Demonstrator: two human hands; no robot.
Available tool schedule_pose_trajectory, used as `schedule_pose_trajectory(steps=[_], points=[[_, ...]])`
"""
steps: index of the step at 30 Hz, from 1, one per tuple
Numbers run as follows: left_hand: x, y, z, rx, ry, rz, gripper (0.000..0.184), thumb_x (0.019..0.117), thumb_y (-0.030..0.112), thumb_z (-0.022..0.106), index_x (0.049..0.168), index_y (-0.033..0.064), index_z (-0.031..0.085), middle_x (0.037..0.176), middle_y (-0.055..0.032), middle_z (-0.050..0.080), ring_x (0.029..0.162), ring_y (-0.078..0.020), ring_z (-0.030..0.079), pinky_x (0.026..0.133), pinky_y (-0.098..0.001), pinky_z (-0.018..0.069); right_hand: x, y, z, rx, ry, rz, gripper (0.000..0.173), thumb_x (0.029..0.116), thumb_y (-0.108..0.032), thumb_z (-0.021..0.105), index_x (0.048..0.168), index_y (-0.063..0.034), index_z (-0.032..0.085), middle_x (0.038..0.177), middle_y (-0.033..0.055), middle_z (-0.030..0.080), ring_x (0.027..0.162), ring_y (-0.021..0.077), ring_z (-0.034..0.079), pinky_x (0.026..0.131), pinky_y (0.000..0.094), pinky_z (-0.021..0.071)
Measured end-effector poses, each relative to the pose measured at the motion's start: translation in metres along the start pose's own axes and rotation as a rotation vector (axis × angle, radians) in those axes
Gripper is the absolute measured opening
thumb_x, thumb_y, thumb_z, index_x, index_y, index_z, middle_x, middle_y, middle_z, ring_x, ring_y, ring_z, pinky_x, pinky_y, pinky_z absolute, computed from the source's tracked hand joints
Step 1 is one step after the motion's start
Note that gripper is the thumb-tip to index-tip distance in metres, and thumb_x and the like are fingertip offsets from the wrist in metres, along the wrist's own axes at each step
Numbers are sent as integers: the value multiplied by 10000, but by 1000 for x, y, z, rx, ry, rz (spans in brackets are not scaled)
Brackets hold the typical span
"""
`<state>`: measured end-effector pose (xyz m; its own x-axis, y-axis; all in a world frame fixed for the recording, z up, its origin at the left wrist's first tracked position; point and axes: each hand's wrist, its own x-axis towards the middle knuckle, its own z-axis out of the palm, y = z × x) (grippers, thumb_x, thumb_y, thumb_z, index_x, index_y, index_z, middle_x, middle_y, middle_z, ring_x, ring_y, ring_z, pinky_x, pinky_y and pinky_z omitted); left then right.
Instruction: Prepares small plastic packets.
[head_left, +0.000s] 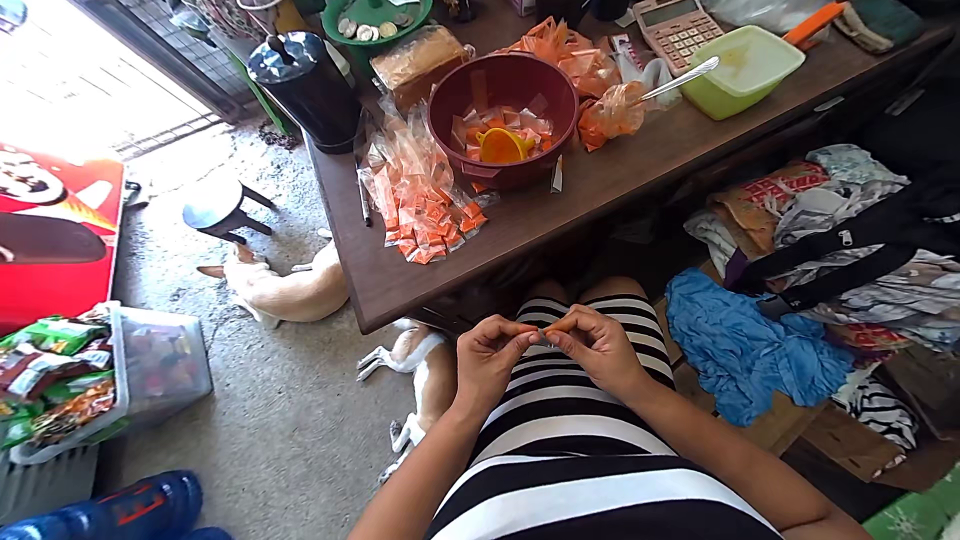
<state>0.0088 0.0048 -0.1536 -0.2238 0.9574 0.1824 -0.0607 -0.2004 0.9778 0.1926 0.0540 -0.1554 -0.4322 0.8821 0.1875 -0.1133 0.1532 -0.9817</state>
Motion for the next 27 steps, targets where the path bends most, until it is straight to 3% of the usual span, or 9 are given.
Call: schedule_pose_trajectory(steps=[2,4,7,10,13,16,20,23,27], points=[[-1,2,1,-5,17,-43,95,799,23,826,859,59,762,816,33,737,716,-15,677,673,-186,578,0,0,1,-75,9,-78,158,966,-127,689,1041,-3,751,881,-27,624,719,-72,489,621,74,403],[-2,4,2,-42,24,-78,126,774,29,846,833,83,749,780,47,741,663,0,668,626,-173,566,-1,1,1,-211,17,-208,250,977,-144,678,1170,5,732,857,15,623,691,-50,476,611,78,392],[-2,2,2,-182,-21,-77,102,816,68,831,874,101,755,807,40,748,671,-23,688,624,-199,592,-1,3,1,-464,21,-430,324,1030,-190,620,1304,-25,665,814,75,619,661,57,535,617,153,457],[-1,-2,-2,-286,-134,-49,88,927,81,737,1009,81,770,952,6,759,814,-68,720,755,-259,623,-1,4,-1,-622,31,-578,261,1041,-136,589,1273,-77,694,810,96,633,699,130,614,638,216,515],[-2,-2,-4,-293,-176,-69,121,956,73,700,1057,69,767,1000,-4,748,861,-82,715,806,-274,618,-2,4,-4,-709,39,-627,257,1033,-109,593,1267,-103,699,811,87,645,697,140,622,621,228,511],[-4,3,-3,-266,-123,-120,86,894,33,756,971,69,768,898,-2,768,741,-73,723,701,-254,628,-3,3,-4,-761,31,-656,261,1030,-106,593,1267,-113,700,800,83,651,666,151,615,588,247,499],[-6,5,0,-186,-148,-77,70,900,27,746,949,72,727,836,25,754,662,-51,702,616,-233,614,-4,2,-4,-779,19,-673,268,1028,-95,589,1272,-104,698,799,83,650,657,157,608,583,252,496],[-5,3,1,-100,-133,-25,35,971,98,685,938,90,679,803,62,704,619,-33,666,564,-224,599,-3,2,-3,-775,14,-676,255,1028,-108,601,1264,-93,699,796,81,652,662,154,614,586,249,499],[-6,0,5,73,-136,51,262,1067,150,525,840,72,630,730,65,605,585,-4,600,554,-188,562,-3,0,-1,-737,5,-656,232,1032,-135,606,1225,-61,709,793,82,654,673,140,624,600,228,509]])
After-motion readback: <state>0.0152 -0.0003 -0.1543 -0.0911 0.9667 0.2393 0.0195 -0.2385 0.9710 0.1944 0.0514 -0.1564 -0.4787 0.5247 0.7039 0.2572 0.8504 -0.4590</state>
